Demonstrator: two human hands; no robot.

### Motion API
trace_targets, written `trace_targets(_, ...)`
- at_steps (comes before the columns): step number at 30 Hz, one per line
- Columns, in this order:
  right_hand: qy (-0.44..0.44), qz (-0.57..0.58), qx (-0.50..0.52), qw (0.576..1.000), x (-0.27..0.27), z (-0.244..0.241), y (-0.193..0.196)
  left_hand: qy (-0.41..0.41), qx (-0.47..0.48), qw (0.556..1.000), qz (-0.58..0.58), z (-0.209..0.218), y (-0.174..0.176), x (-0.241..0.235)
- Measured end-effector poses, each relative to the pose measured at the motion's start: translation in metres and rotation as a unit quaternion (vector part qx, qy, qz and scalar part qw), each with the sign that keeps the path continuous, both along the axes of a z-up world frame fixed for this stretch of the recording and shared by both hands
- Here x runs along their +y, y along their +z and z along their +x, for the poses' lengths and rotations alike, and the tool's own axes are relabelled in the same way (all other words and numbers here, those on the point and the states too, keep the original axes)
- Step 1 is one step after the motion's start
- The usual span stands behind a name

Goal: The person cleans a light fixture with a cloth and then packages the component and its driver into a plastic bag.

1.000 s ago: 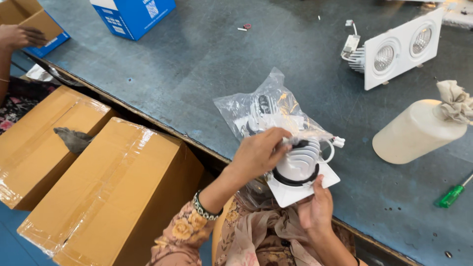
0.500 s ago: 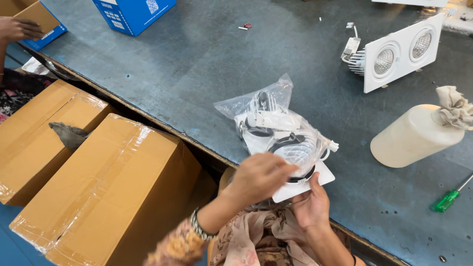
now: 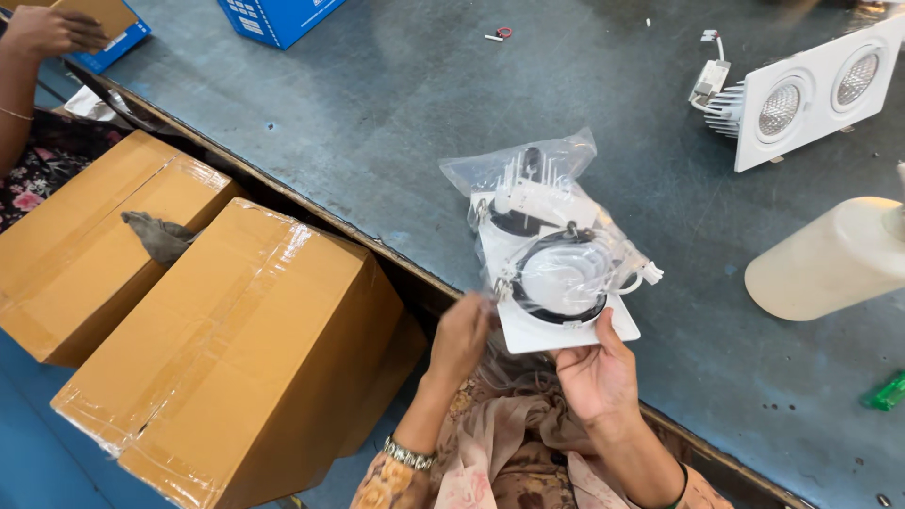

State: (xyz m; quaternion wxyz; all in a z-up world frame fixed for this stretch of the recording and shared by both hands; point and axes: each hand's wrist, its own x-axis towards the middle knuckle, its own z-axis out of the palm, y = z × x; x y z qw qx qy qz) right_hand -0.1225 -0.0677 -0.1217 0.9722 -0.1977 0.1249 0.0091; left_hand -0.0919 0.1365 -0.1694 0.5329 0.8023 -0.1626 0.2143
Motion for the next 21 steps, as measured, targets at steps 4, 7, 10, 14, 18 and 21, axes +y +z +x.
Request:
trace_targets(4,-0.010,0.005,-0.021,1.000,0.009,0.012,0.006,-0.143,-0.081,0.986,0.008,-0.045,-0.016,-0.014)
trace_targets(7,-0.004,-0.029,-0.008,1.000,0.022,0.010,0.008,-0.151,-0.008,0.986,-0.068,-0.068,0.001,-0.027)
trace_targets(10,0.013,-0.067,-0.006,0.998,0.029,0.008,-0.002,-0.130,-0.025,0.990,-0.047,-0.065,0.033,-0.019)
trace_targets(14,0.027,-0.105,-0.070,0.992,0.021,0.010,-0.034,-0.161,-0.107,0.980,0.048,-0.052,0.110,0.008)
trace_targets(18,0.036,-0.164,0.001,0.986,0.023,0.005,-0.043,-0.128,-0.241,0.952,0.137,-0.038,0.179,-0.012)
trace_targets(21,0.024,-0.176,-0.027,0.984,0.029,-0.001,-0.029,-0.088,-0.342,0.900,0.255,-0.003,0.196,-0.053)
